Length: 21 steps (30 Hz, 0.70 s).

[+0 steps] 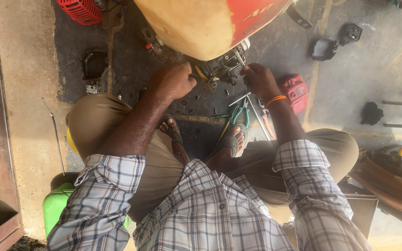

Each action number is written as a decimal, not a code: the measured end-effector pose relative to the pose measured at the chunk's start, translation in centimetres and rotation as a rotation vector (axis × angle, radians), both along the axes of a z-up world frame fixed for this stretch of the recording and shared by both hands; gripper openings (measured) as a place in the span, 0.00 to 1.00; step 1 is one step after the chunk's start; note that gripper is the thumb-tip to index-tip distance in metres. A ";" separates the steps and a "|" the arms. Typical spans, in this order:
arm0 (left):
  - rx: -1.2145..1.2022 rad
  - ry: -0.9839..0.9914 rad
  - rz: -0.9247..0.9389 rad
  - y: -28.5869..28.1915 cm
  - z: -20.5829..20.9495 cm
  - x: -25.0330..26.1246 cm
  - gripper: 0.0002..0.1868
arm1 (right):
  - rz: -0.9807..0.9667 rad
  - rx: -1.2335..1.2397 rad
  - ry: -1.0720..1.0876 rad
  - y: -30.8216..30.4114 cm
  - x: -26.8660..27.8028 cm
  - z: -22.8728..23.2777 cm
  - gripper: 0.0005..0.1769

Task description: The person sits on the floor and uses a wrench to loosen and remove bolts from a small engine attached to a yellow tank. They remove a metal cover and continue adjusting internal components with their hands and tools.

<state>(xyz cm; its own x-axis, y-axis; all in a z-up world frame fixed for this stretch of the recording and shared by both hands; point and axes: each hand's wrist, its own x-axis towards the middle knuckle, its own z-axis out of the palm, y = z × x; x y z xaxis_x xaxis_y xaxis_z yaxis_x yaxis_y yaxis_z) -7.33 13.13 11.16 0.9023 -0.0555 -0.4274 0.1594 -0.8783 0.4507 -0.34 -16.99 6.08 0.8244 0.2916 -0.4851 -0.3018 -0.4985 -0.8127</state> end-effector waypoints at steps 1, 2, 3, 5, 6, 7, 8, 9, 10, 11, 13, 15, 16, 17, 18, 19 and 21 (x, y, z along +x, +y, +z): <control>-0.008 -0.019 0.013 0.2 0.1 0.0 0.18 | -0.005 -0.021 0.014 0.2 0.3 -0.4 0.17; -0.015 -0.038 0.025 0.4 0.2 0.1 0.19 | -0.010 -0.041 0.029 0.5 0.6 -0.7 0.18; -0.026 -0.049 0.039 0.3 0.2 -0.2 0.19 | -0.009 -0.012 0.034 0.5 0.5 -1.1 0.18; -0.005 0.084 0.039 0.5 0.3 0.0 0.20 | -0.005 0.047 0.044 0.7 0.4 -1.6 0.18; 0.006 0.150 0.040 0.5 0.4 0.1 0.21 | 0.019 0.008 0.021 0.8 0.3 -1.6 0.18; 0.013 0.132 0.034 0.5 0.5 0.2 0.21 | 0.044 -0.028 -0.005 1.0 0.4 -1.6 0.19; 0.019 0.114 0.028 0.6 0.7 0.3 0.21 | 0.069 -0.065 -0.032 1.2 0.4 -1.5 0.20; 0.024 0.097 0.020 0.6 0.7 0.3 0.20 | 0.040 -0.055 0.013 1.3 0.3 -1.3 0.19; 0.021 0.067 0.017 0.6 0.8 0.2 0.20 | 0.010 -0.044 0.059 1.4 0.2 -1.2 0.19; 0.018 0.035 0.015 0.6 0.8 0.2 0.20 | -0.019 -0.035 0.101 1.6 0.2 -1.1 0.19; 0.002 -0.003 0.014 0.5 0.8 0.2 0.20 | -0.034 -0.029 0.159 1.9 0.2 -0.9 0.19; -0.023 -0.012 0.020 0.2 0.6 0.0 0.21 | -0.051 -0.018 0.198 2.2 0.1 -0.8 0.19; -0.013 -0.005 0.012 0.0 0.6 -0.1 0.21 | -0.060 -0.010 0.208 2.3 0.0 -0.8 0.19; -0.001 -0.003 0.005 -0.3 0.6 0.2 0.21 | -0.069 -0.001 0.212 2.4 0.2 -0.7 0.18; 0.010 -0.002 -0.003 -0.4 0.7 0.4 0.22 | -0.075 -0.009 0.238 2.4 0.4 -0.6 0.19; 0.006 0.007 0.000 -0.5 0.8 0.5 0.22 | -0.079 -0.017 0.264 2.3 0.6 -0.6 0.20; -0.004 0.030 0.004 -0.6 0.8 0.5 0.23 | -0.054 -0.071 0.233 2.2 0.9 -0.6 0.21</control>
